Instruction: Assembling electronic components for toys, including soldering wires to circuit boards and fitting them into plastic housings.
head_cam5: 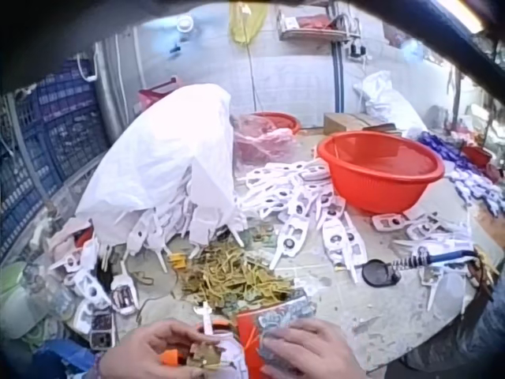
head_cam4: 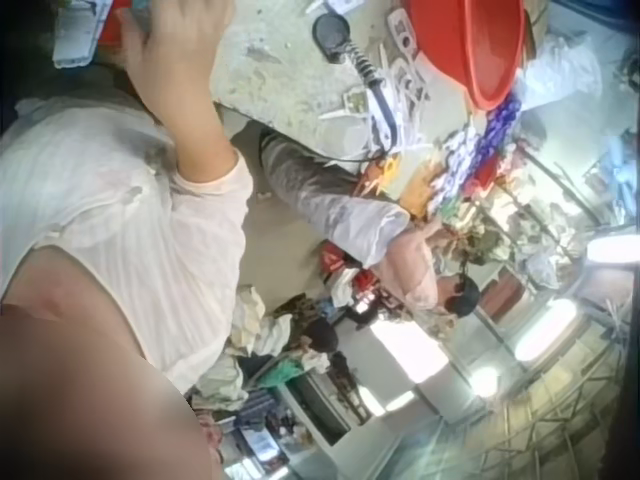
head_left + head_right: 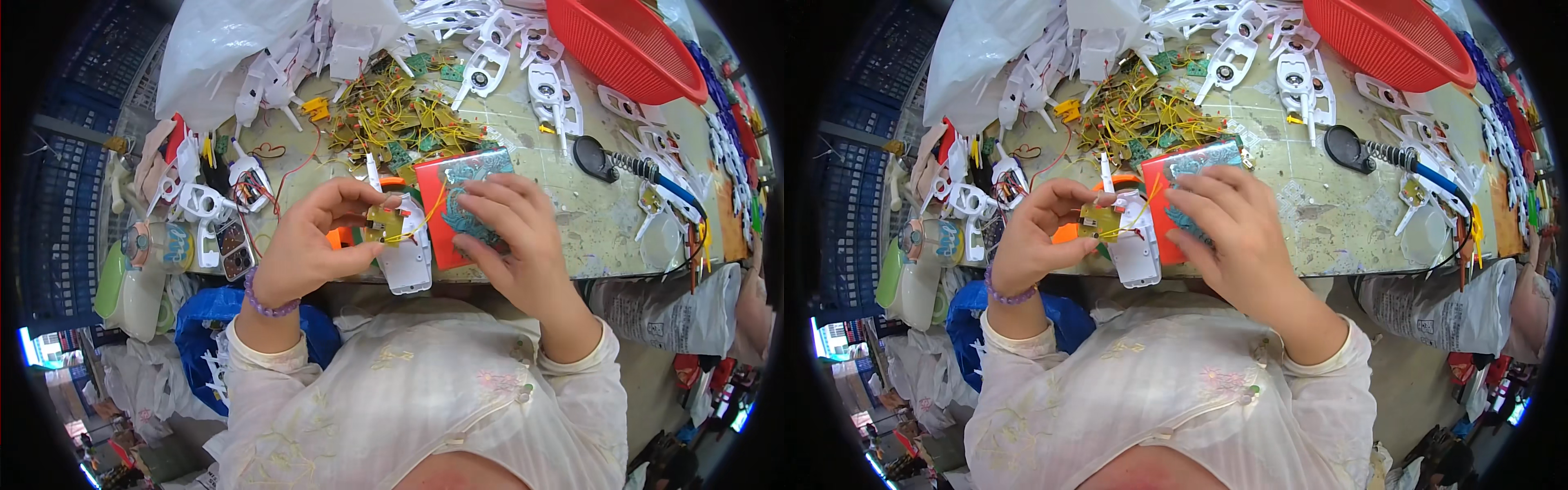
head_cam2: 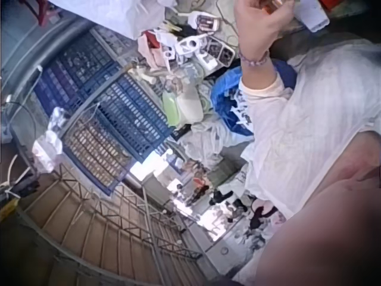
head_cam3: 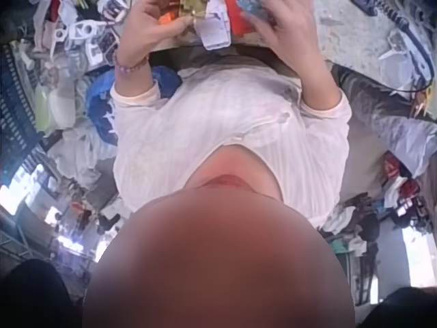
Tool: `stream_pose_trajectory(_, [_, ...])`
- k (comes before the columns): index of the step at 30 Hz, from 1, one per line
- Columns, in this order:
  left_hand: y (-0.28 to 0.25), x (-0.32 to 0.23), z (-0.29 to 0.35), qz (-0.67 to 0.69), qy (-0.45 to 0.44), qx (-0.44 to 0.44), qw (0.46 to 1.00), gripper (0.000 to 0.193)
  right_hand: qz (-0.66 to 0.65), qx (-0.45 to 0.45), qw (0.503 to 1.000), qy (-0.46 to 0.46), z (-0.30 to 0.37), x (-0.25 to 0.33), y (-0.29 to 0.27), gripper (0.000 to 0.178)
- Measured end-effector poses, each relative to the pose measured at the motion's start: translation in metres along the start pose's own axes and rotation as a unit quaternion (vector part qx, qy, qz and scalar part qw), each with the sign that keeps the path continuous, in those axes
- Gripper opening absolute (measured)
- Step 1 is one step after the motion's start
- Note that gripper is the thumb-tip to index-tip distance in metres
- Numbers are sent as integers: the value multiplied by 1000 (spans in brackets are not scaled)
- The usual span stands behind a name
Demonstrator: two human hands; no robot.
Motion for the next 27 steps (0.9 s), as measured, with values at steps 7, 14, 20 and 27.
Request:
stream_pose_trajectory(7, [-5,0,12,90,31,32,995,43,-350,111,927,75,-30,-21,43,58])
stream_pose_trajectory(14, [-8,15,13,107,50,28,993,43,-549,162,808,136,-33,-35,59,27])
stream_pose_trajectory(20, [-20,14,11,-24,63,-75,995,53,-486,80,854,166,-33,-33,41,12])
stream_pose_trajectory(27, [13,-41,-26,-159,101,-29,982,40,-342,13,939,22,-46,-7,9,19])
Point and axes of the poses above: each hand's wrist, its own z-axis away from the middle knuckle, its own y-axis out of the palm, x = y × z, the point moved 9 cm from there along -z, towards the middle knuckle, and after that the axes turned 10 degrees about x, right-handed, at the moved point
